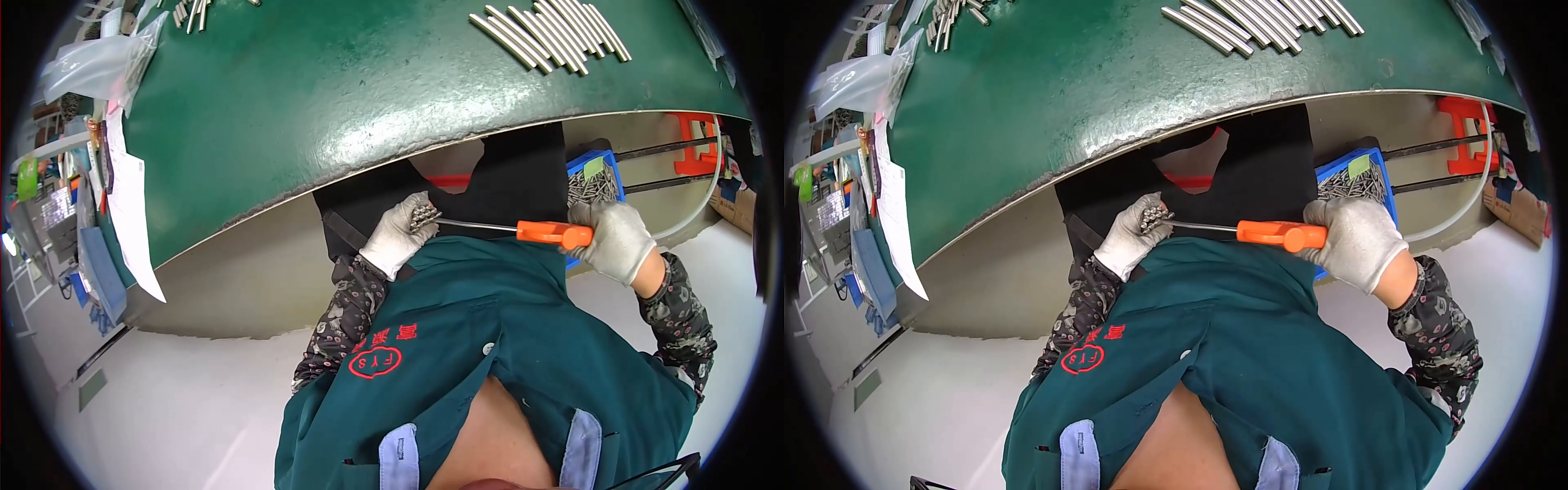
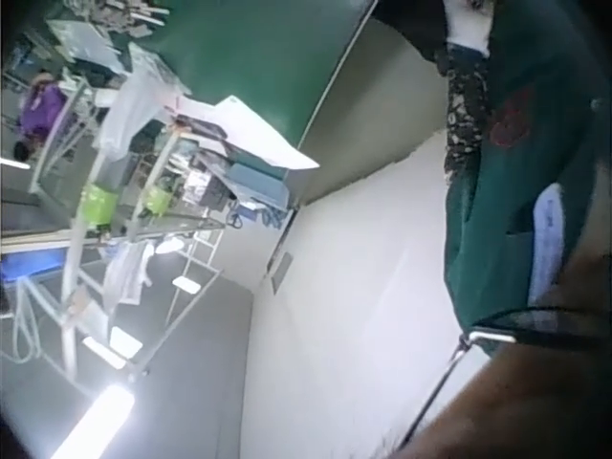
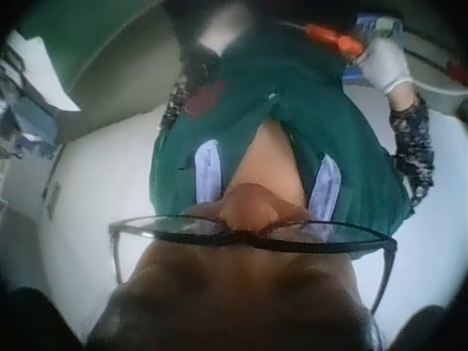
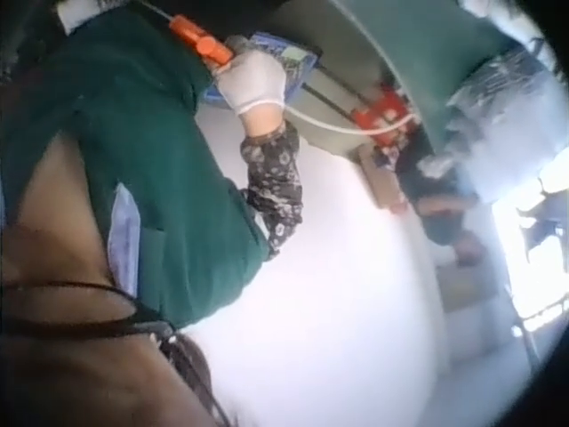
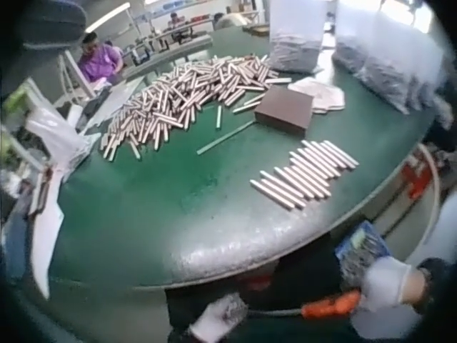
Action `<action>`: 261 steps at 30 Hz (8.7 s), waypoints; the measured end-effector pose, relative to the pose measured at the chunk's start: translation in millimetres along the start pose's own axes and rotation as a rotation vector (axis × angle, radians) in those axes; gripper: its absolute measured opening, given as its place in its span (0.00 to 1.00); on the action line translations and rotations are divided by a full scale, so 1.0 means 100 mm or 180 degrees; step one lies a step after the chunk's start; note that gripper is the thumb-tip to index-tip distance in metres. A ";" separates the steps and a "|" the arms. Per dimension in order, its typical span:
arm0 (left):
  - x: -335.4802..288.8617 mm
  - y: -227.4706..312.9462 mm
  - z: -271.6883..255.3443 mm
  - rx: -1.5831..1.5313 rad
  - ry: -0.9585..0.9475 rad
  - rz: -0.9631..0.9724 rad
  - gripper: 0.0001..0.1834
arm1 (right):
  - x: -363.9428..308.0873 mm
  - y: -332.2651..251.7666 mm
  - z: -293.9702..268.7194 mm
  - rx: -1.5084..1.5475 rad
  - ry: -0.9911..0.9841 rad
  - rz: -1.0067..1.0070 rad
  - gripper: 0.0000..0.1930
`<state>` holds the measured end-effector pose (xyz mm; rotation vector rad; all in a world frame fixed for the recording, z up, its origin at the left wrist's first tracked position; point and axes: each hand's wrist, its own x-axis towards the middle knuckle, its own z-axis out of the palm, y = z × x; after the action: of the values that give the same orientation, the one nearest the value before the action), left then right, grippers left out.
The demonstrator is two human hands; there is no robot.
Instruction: Organizing and aligning small metal rods into a tray and then bagging them in a manufacturing setting.
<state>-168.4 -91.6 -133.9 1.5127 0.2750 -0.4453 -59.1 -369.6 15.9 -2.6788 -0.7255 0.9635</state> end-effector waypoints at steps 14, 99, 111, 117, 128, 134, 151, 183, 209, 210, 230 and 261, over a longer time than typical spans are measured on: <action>-0.01 0.13 0.03 0.0037 0.0031 -0.0224 0.23 | 0.14 -0.12 -0.08 -0.0479 0.0221 0.0283 0.16; 0.05 0.06 -0.01 -0.0267 -0.0157 -0.0561 0.24 | 0.17 -0.18 -0.12 -0.0501 0.0003 0.0511 0.17; 0.04 0.15 0.01 -0.0253 -0.0080 -0.0708 0.23 | 0.17 -0.26 -0.14 -0.0463 0.0044 0.0438 0.18; 0.05 0.16 0.04 -0.0457 0.0042 -0.0651 0.22 | 0.17 -0.19 -0.08 -0.0392 0.0226 0.0399 0.16; 0.05 0.07 0.02 -0.0257 -0.0132 -0.0362 0.22 | 0.21 -0.21 -0.17 -0.0568 0.0067 0.0622 0.16; 0.03 0.10 0.02 -0.0342 -0.0089 -0.0648 0.22 | 0.22 -0.27 -0.20 -0.0488 -0.0102 0.0514 0.17; 0.09 0.10 -0.01 -0.0304 -0.0184 -0.0619 0.23 | 0.21 -0.13 -0.19 -0.0607 -0.0087 0.0543 0.17; -0.11 0.39 -0.24 -0.0565 -0.0146 0.0221 0.21 | 0.92 0.79 -1.69 -0.0463 0.2305 0.1670 0.22; 0.57 1.82 -0.68 -0.1056 0.0175 0.1710 0.28 | 1.45 -1.38 -0.63 0.2163 0.2056 -0.1919 0.14; 0.57 1.82 -0.68 -0.1057 0.0178 0.1714 0.28 | 1.45 -1.38 -0.64 0.2158 0.2070 -0.1929 0.14; 0.60 1.83 -0.72 -0.0581 0.0252 0.1633 0.24 | 1.67 -1.26 -0.42 0.2896 0.2118 -0.2039 0.12; 0.57 1.87 -0.67 -0.0248 0.0447 0.1455 0.23 | 1.70 -1.22 -0.42 0.3053 0.2004 -0.1899 0.11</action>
<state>-27.2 -31.0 5.2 1.4775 0.0490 0.0347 34.7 -178.4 -2.1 -1.6045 -0.6193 0.1723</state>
